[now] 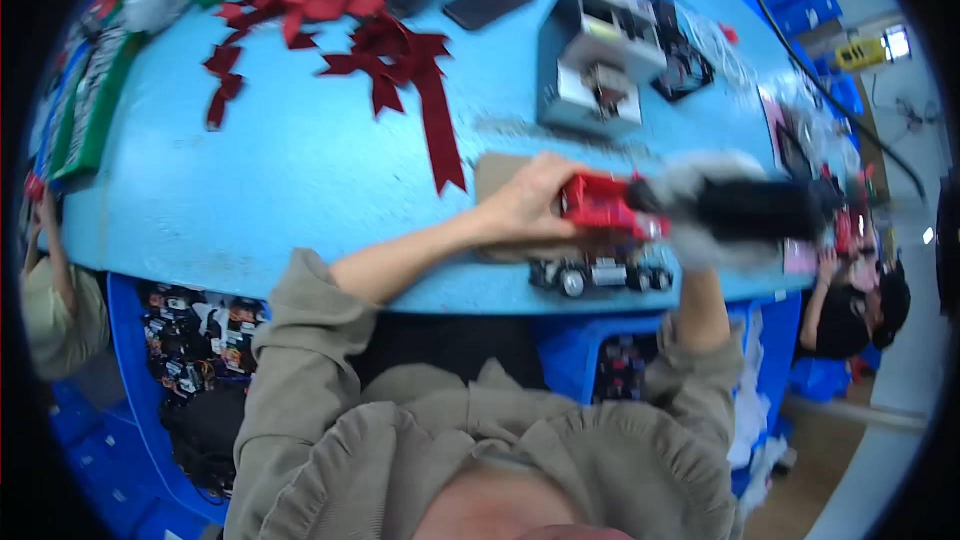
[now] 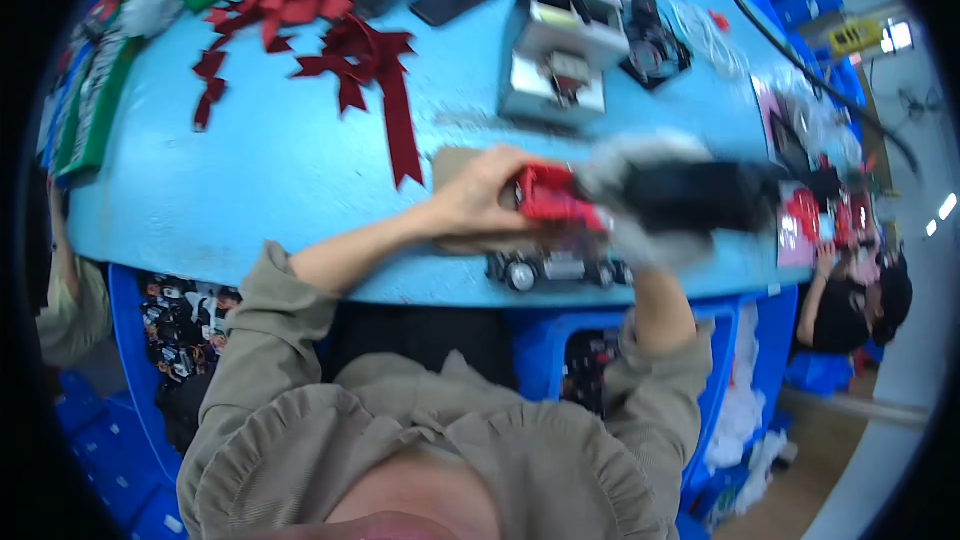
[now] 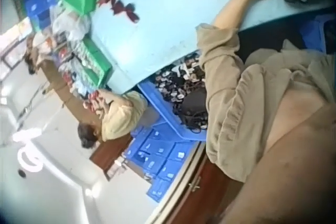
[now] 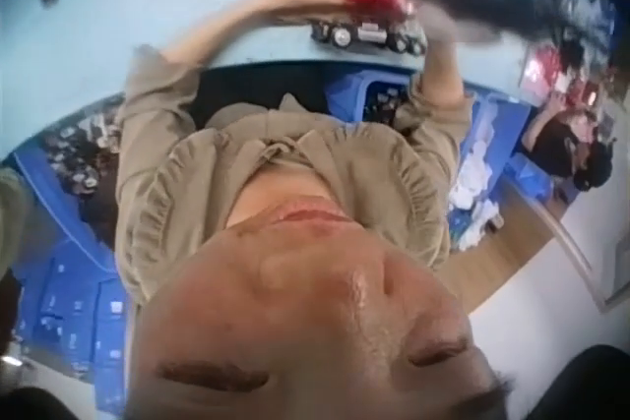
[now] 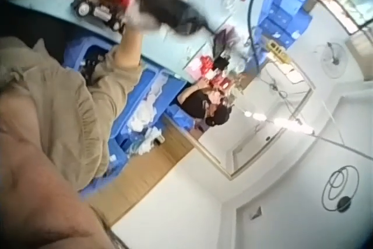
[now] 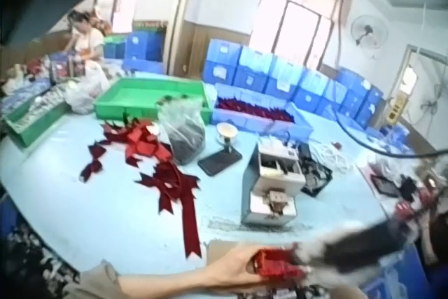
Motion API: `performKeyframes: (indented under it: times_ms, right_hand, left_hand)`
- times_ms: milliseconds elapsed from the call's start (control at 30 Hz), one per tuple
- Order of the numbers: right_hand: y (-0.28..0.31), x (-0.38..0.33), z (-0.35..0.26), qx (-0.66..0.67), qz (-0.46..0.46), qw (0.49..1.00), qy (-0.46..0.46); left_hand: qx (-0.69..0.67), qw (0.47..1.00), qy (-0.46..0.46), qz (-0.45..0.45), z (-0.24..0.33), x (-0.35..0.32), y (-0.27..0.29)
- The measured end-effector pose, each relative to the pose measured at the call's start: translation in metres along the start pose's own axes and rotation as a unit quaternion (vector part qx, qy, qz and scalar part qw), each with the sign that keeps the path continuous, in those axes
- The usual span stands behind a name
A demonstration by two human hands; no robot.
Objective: Assembling parts of toy trucks at a factory workbench using a pneumatic screwdriver.
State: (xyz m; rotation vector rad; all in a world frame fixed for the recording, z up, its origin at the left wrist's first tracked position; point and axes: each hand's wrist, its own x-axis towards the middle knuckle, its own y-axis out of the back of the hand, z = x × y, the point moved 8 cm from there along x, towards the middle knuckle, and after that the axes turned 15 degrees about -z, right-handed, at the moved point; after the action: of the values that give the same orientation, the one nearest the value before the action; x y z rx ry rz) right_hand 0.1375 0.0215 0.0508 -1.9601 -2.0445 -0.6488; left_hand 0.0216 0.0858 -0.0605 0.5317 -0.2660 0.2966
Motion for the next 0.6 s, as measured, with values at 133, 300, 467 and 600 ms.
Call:
performKeyframes:
  times_ms: [133,300,467,600]
  right_hand:
    - [0.049,-0.011,-0.085,-0.105,0.011,0.965,0.240]
    - [0.094,-0.052,0.007,-0.536,0.105,0.831,-0.110]
    - [0.113,-0.120,0.087,-0.535,0.078,0.760,-0.361]
    - [0.105,-0.150,0.052,-0.470,0.161,0.814,-0.302]
  left_hand:
    - [0.018,0.999,-0.015,0.027,-0.006,-0.001,-0.010]
    - [0.074,0.997,0.002,0.032,0.004,-0.001,-0.003]
    - [0.061,0.997,0.016,-0.034,0.016,0.005,-0.013]
    - [-0.060,0.996,-0.036,0.063,0.020,-0.009,0.004]
